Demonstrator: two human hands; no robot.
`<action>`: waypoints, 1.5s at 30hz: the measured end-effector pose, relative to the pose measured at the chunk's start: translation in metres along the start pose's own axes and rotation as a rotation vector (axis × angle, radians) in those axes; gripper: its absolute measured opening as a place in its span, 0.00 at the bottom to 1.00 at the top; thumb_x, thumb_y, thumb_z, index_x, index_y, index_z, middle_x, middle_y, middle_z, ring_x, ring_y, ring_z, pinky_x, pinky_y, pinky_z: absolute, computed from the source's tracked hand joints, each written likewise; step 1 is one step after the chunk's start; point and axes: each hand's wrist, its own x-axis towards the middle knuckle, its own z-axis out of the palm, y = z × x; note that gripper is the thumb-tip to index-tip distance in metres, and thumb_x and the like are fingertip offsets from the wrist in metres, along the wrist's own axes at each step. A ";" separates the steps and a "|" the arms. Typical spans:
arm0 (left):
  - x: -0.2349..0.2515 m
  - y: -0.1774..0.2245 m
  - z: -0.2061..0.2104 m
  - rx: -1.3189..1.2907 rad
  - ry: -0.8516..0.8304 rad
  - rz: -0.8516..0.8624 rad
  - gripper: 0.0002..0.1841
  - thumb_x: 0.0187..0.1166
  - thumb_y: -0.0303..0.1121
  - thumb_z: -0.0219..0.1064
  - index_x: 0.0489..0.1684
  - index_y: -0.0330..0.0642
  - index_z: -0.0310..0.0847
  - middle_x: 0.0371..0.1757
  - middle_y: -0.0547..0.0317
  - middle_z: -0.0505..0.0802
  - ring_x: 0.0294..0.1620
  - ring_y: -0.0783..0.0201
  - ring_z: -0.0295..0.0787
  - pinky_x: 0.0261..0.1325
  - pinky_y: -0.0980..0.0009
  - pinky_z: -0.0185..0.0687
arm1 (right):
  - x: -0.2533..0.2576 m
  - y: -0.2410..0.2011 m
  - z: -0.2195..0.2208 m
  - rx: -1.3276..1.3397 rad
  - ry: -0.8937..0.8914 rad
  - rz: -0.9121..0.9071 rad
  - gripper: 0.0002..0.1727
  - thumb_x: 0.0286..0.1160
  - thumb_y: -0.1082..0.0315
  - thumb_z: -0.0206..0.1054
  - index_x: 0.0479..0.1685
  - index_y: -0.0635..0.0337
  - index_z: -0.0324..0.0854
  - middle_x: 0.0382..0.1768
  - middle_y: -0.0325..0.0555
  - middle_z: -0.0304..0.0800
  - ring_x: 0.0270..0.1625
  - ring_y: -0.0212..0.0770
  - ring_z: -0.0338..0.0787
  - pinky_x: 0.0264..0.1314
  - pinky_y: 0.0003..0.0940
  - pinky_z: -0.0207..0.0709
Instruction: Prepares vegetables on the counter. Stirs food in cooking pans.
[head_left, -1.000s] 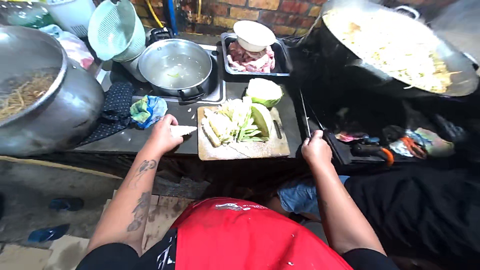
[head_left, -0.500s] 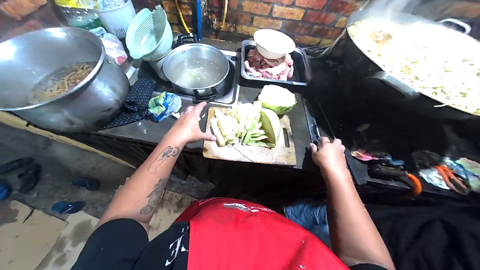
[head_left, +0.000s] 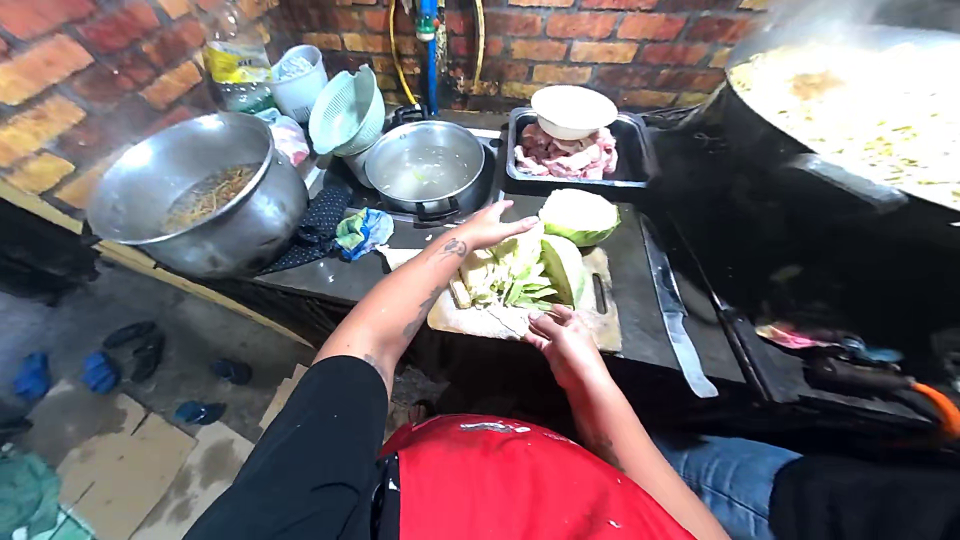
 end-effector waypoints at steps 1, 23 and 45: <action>0.008 0.000 0.001 0.007 -0.027 -0.020 0.46 0.81 0.63 0.63 0.92 0.39 0.57 0.88 0.38 0.71 0.89 0.43 0.66 0.89 0.41 0.57 | 0.006 -0.001 0.004 -0.027 0.012 0.005 0.46 0.74 0.78 0.72 0.90 0.67 0.45 0.78 0.68 0.66 0.63 0.52 0.85 0.56 0.42 0.87; 0.043 -0.020 0.020 -0.300 -0.289 0.193 0.24 0.73 0.36 0.77 0.63 0.32 0.81 0.57 0.38 0.90 0.58 0.47 0.88 0.64 0.47 0.81 | 0.090 -0.027 0.086 -0.417 0.319 -0.091 0.52 0.56 0.72 0.87 0.83 0.67 0.55 0.69 0.68 0.79 0.71 0.58 0.83 0.72 0.56 0.78; 0.056 -0.025 -0.120 -0.409 0.495 0.728 0.26 0.60 0.28 0.81 0.58 0.22 0.85 0.58 0.32 0.91 0.61 0.47 0.89 0.69 0.56 0.82 | 0.117 -0.129 0.199 -0.829 0.192 -0.829 0.52 0.55 0.69 0.83 0.83 0.74 0.55 0.71 0.69 0.77 0.72 0.56 0.82 0.78 0.50 0.75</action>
